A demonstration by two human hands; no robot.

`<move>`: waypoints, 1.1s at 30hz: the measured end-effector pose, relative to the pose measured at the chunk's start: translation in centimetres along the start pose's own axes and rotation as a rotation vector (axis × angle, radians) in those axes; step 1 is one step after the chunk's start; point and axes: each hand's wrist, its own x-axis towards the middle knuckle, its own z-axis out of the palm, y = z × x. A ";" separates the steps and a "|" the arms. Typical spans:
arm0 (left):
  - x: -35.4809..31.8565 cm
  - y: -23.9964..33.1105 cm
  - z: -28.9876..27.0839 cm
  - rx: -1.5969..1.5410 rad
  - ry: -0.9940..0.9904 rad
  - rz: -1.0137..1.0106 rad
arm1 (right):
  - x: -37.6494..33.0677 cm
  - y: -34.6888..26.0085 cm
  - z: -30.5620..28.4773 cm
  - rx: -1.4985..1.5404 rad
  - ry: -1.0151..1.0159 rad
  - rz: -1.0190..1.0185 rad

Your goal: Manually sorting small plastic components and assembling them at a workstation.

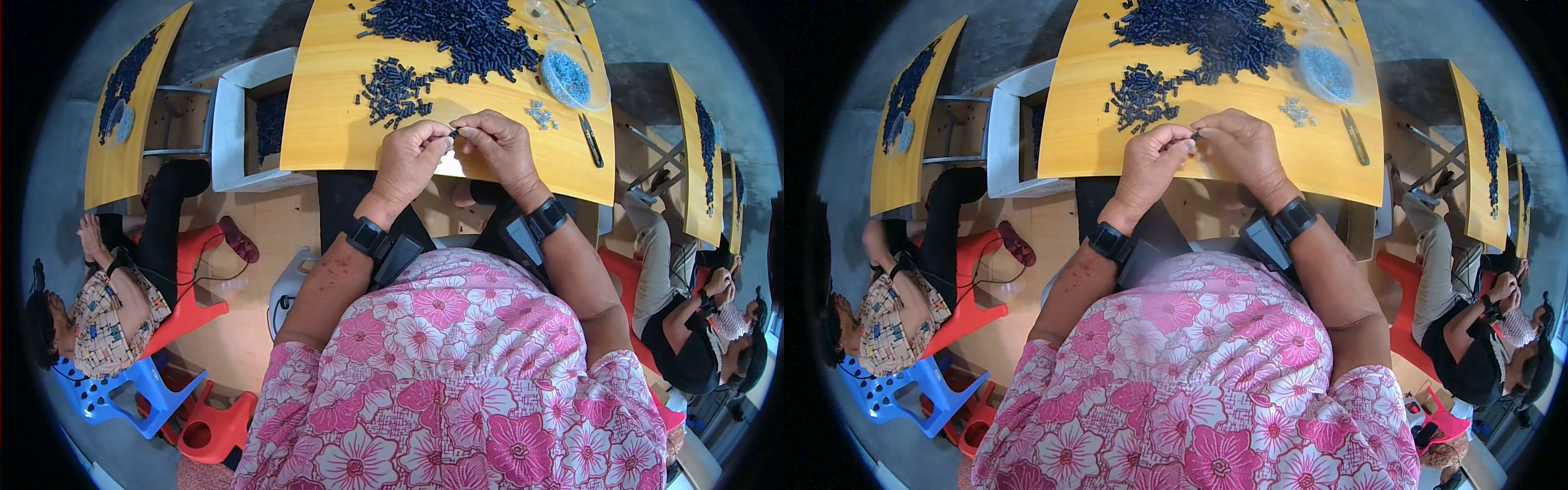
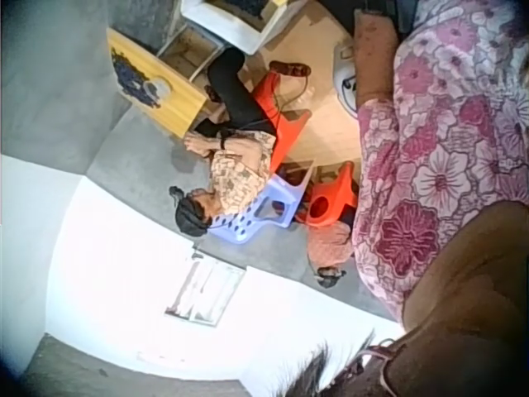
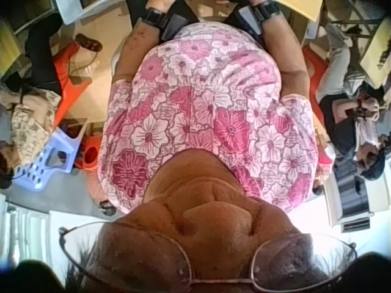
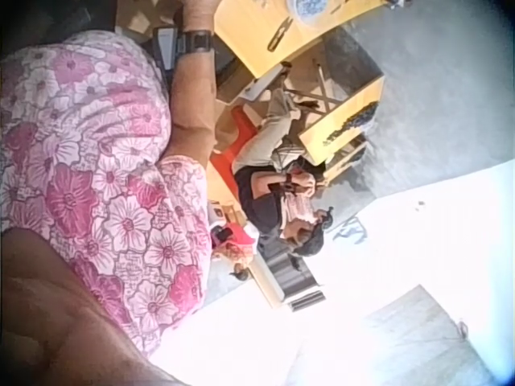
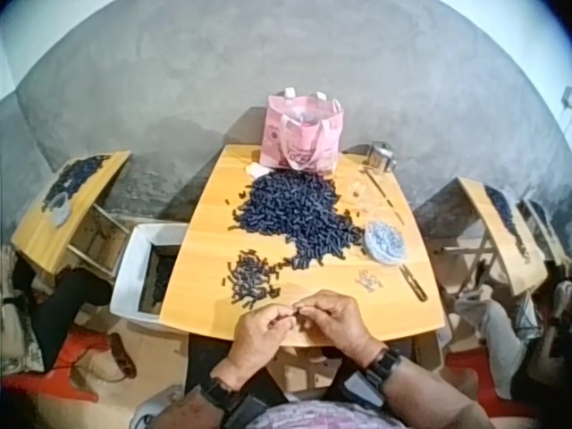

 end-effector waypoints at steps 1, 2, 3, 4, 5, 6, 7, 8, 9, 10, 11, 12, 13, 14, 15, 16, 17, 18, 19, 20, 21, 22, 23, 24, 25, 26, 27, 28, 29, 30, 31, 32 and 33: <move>0.0 -0.1 0.0 -0.010 0.001 0.001 | 0.0 0.1 0.1 -0.062 0.020 -0.048; 0.0 -0.1 0.0 -0.010 0.001 0.000 | -0.1 0.2 0.2 -0.123 0.040 -0.096; 0.0 -0.1 0.0 -0.006 -0.001 -0.006 | -0.1 0.2 0.3 -0.123 0.040 -0.096; 0.0 -0.1 0.0 -0.003 -0.002 -0.012 | -0.2 0.2 0.5 -0.294 0.049 -0.186; 0.0 -0.3 0.0 -0.003 -0.001 -0.013 | -0.3 0.3 0.6 -0.464 0.057 -0.277; 0.1 -0.4 0.0 0.003 0.002 -0.011 | -0.4 0.4 0.8 -0.464 0.056 -0.277; 0.1 -0.6 -0.1 0.009 0.006 -0.009 | -0.5 0.7 1.0 -0.446 0.087 -0.282; 0.1 -0.6 -0.1 0.008 0.006 -0.009 | -0.6 0.9 1.2 -0.428 0.119 -0.286; 0.1 -0.6 -0.1 0.025 0.001 -0.009 | -0.7 1.0 1.5 -0.429 0.119 -0.286; 0.1 -0.6 -0.1 0.042 -0.003 -0.009 | -0.8 1.1 1.7 -0.430 0.131 -0.317; 0.1 -0.6 -0.1 0.042 -0.003 -0.009 | -0.9 1.2 1.9 -0.431 0.143 -0.348; 0.1 -0.5 0.0 0.037 0.004 -0.009 | -0.9 1.4 2.0 -0.432 0.143 -0.348; 0.1 -0.5 0.0 0.033 0.010 -0.009 | -0.9 1.6 2.1 -0.420 0.155 -0.343; 0.1 -0.5 0.0 0.034 0.011 -0.007 | -0.8 1.5 2.2 -0.407 0.168 -0.341; 0.2 -0.5 0.0 0.030 0.011 -0.009 | -0.9 1.5 2.1 -0.407 0.169 -0.344; 0.2 -0.5 -0.1 0.025 0.010 -0.012 | -0.9 1.3 2.1 -0.296 0.137 -0.256; 0.2 -0.4 -0.1 0.026 0.011 -0.009 | -0.9 1.2 2.0 -0.186 0.104 -0.168; 0.2 -0.4 -0.1 0.011 0.010 -0.017 | -0.7 0.9 2.0 -0.187 0.105 -0.171; 0.3 -0.3 -0.1 -0.003 0.008 -0.024 | -0.6 0.7 1.9 0.044 0.087 -0.044; 0.3 -0.4 -0.1 -0.003 0.009 -0.022 | -0.5 0.5 1.8 0.274 0.067 0.083; 0.3 -0.5 -0.1 -0.039 0.018 -0.030 | -0.3 0.5 1.6 0.273 0.067 0.081; 0.3 -0.6 -0.1 -0.075 0.027 -0.038 | -0.1 0.7 1.3 0.309 0.019 0.149; 0.3 -0.5 -0.1 -0.075 0.027 -0.035 | 0.0 0.7 1.0 0.343 -0.027 0.217; 0.3 -0.4 0.0 -0.067 0.028 -0.048 | 0.1 0.6 0.9 0.343 -0.026 0.214; 0.3 -0.3 0.0 -0.059 0.030 -0.061 | 0.2 0.5 0.8 0.356 -0.032 0.250; 0.3 -0.2 0.0 -0.057 0.031 -0.059 | 0.3 0.4 0.7 0.370 -0.041 0.286; 0.2 -0.1 0.0 -0.072 0.033 -0.068 | 0.3 0.2 0.8 0.371 -0.042 0.283; 0.2 -0.1 0.0 -0.088 0.034 -0.078 | 0.4 0.0 0.8 0.338 -0.064 0.299; 0.2 -0.1 -0.1 -0.087 0.034 -0.077 | 0.5 -0.1 0.9 0.303 -0.086 0.315; 0.2 -0.2 -0.1 -0.095 0.025 -0.078 | 0.4 -0.1 1.0 0.303 -0.086 0.313; 0.2 -0.2 -0.1 -0.103 0.017 -0.080 | 0.3 0.0 1.3 0.317 -0.044 0.260; 0.3 -0.2 0.0 -0.103 0.016 -0.078 | 0.1 0.0 1.4 0.329 -0.001 0.206; 0.3 -0.1 0.0 -0.110 0.021 -0.090 | 0.0 0.2 1.4 0.329 0.001 0.205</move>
